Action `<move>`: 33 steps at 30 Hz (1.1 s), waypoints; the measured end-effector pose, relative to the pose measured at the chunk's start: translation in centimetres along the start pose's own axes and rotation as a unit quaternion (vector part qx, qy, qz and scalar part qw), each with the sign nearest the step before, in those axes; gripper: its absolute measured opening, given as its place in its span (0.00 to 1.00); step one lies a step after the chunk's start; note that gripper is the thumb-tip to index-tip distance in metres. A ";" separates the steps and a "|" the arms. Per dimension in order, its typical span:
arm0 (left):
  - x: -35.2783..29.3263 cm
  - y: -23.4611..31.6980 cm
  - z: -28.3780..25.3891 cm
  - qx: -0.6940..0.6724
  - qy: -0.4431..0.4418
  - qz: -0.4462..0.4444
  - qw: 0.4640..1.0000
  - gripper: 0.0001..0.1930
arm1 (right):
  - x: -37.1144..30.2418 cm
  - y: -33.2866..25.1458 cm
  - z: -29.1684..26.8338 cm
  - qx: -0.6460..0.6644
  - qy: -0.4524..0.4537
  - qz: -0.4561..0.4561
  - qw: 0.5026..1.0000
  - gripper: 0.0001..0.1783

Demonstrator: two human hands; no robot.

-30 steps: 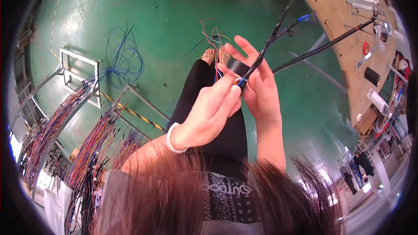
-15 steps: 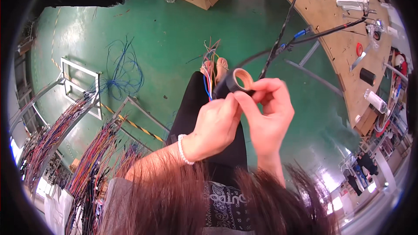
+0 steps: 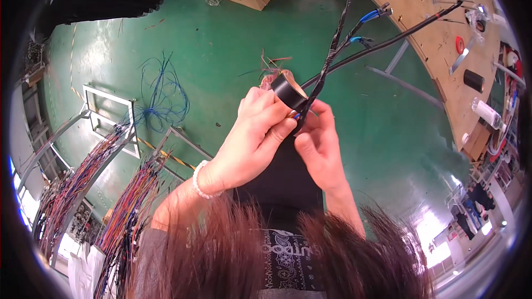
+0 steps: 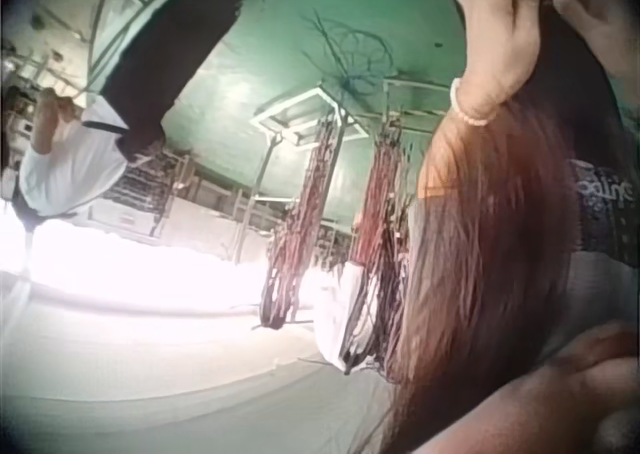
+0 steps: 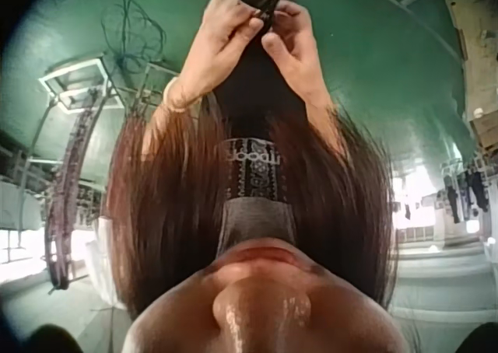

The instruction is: The worker is assembling complex wire harnesses by wrapping them with electrical tape and attaching plastic connectors at a manual assembly station.

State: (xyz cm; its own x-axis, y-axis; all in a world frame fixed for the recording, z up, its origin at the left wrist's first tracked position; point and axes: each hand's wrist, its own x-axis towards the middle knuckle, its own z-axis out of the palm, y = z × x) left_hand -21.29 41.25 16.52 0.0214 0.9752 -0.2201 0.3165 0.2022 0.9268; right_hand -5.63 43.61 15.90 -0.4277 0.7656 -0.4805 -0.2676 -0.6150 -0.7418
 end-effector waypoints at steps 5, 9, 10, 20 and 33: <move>1.2 0.1 -1.2 0.208 0.010 0.124 0.970 0.06 | -1.8 0.1 -1.6 -0.316 0.019 -0.065 0.946 0.18; -0.2 -0.9 0.2 0.101 -0.018 0.017 0.995 0.09 | -2.5 -1.1 -0.5 -0.310 0.059 -0.038 0.948 0.07; -0.4 -0.3 0.9 0.101 -0.020 0.017 0.995 0.09 | -2.8 -1.5 -0.2 -0.225 0.067 0.011 0.972 0.07; -1.5 3.3 4.7 -0.131 0.110 -0.181 0.968 0.11 | -2.6 -0.6 1.2 -0.512 0.136 -0.163 0.832 0.09; -1.4 3.9 4.1 -0.260 0.115 -0.234 0.930 0.12 | 4.3 -4.2 -2.8 -0.120 0.020 -0.009 0.993 0.17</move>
State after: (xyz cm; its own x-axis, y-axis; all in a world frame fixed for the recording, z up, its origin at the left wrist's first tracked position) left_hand -16.20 40.30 19.18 -0.2259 0.7505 -0.6211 -0.2628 0.5670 0.7807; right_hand -3.88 50.01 15.63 -0.3883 0.7856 -0.4817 -0.0598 -0.5430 -0.8376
